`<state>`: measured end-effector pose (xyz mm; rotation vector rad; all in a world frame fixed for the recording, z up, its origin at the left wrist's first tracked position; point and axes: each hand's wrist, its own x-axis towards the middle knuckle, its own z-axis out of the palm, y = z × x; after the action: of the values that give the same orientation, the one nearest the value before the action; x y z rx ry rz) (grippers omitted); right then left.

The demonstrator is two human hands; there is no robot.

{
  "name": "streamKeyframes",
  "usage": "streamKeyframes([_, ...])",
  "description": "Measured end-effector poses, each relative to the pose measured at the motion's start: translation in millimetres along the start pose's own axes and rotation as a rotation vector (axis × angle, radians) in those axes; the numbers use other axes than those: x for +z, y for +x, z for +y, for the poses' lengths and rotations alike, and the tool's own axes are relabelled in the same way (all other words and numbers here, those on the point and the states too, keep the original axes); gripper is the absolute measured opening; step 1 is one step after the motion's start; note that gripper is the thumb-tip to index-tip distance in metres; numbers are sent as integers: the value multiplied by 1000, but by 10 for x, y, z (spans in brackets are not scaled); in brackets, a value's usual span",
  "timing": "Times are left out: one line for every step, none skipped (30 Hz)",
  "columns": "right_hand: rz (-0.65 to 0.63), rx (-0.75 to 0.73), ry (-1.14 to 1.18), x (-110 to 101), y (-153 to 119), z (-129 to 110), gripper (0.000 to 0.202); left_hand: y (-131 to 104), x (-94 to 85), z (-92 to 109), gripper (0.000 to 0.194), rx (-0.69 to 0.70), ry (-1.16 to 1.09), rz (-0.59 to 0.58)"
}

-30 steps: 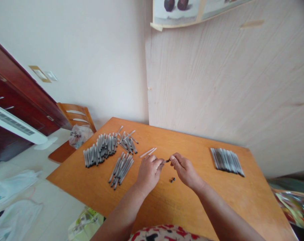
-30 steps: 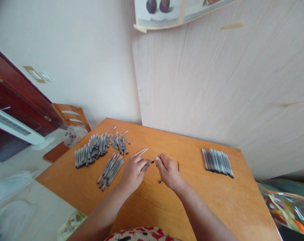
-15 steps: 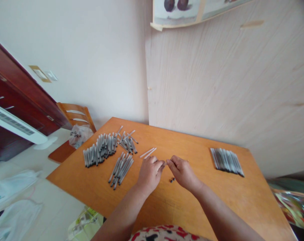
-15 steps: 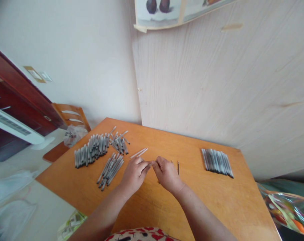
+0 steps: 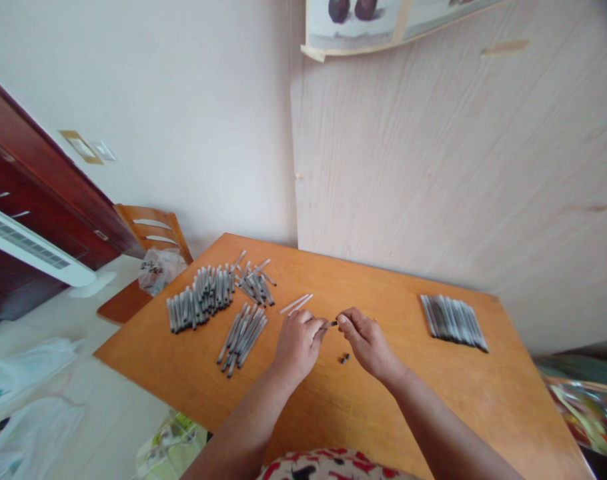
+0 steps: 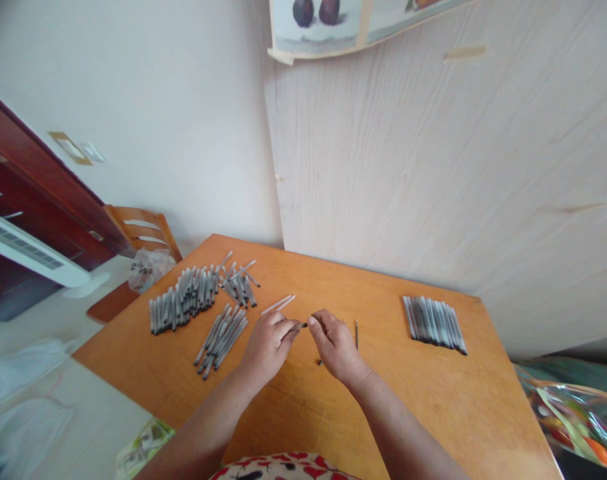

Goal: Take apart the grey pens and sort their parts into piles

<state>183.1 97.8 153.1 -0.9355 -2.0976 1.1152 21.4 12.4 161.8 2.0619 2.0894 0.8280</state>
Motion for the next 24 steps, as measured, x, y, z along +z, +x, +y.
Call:
streamKeyframes([-9, -21, 11, -2, -3, -4, 31, 2, -1, -4, 21, -2, 6, -1])
streamKeyframes([-20, -32, 21, 1, -4, -3, 29, 6, 0, -5, 21, -1, 13, -2])
streamKeyframes([-26, -31, 30, 10, -3, 2, 27, 12, 3, -5, 21, 0, 19, -1])
streamKeyframes([-26, -21, 39, 23, 0, 10, 27, 20, 7, -3, 21, 0, 27, 0])
streamKeyframes([-23, -4, 47, 39, 5, 19, 27, 33, 11, -1, 21, 1, 34, 2])
streamKeyframes([-14, 14, 56, 56, 14, 28, 27, 49, 13, 1, 21, 3, 41, 4])
streamKeyframes([-2, 27, 67, 71, 25, 36, 27, 70, 14, 2, 21, 6, 48, 5])
streamKeyframes([11, 36, 78, 85, 39, 41, 26, 94, 13, 2, 22, 8, 55, 6])
streamKeyframes([25, 39, 88, 95, 54, 43, 26, 121, 10, 1, 22, 10, 63, 8])
streamKeyframes([38, 40, 94, 104, 71, 42, 26, 149, 6, -2, 22, 14, 70, 7])
streamKeyframes([53, 39, 96, 109, 88, 40, 26, 177, 1, -5, 23, 17, 77, 9])
streamKeyframes([68, 37, 97, 114, 104, 37, 26, 202, -2, -10, 23, 19, 83, 13])
streamKeyframes([82, 35, 96, 118, 119, 34, 26, 222, -4, -16, 23, 21, 89, 16])
streamKeyframes([96, 32, 94, 121, 132, 33, 26, 237, -4, -23, 22, 19, 91, 26])
streamKeyframes([108, 29, 95, 125, 142, 34, 26, 244, -1, -30, 22, 17, 92, 33])
streamKeyframes([121, 26, 98, 130, 150, 38, 26, 245, 5, -38, 22, 12, 91, 38])
streamKeyframes([128, 24, 105, 134, 155, 45, 26, 239, 13, -45, 24, 3, 89, 48])
streamKeyframes([130, 22, 114, 139, 156, 56, 26, 227, 21, -50, 25, -3, 86, 59])
streamKeyframes([135, 23, 122, 143, 156, 68, 26, 211, 31, -52, 26, -6, 80, 69])
streamKeyframes([140, 25, 130, 146, 153, 82, 26, 194, 39, -50, 26, -7, 72, 74])
streamKeyframes([143, 30, 135, 149, 148, 96, 26, 176, 46, -46, 26, -6, 64, 75])
streamKeyframes([143, 36, 137, 152, 142, 109, 27, 160, 50, -38, 25, -3, 56, 73])
streamKeyframes([140, 43, 136, 154, 136, 121, 28, 147, 52, -29, 24, 0, 48, 68])
streamKeyframes([140, 50, 134, 155, 129, 131, 29, 138, 52, -19, 24, 2, 41, 63])
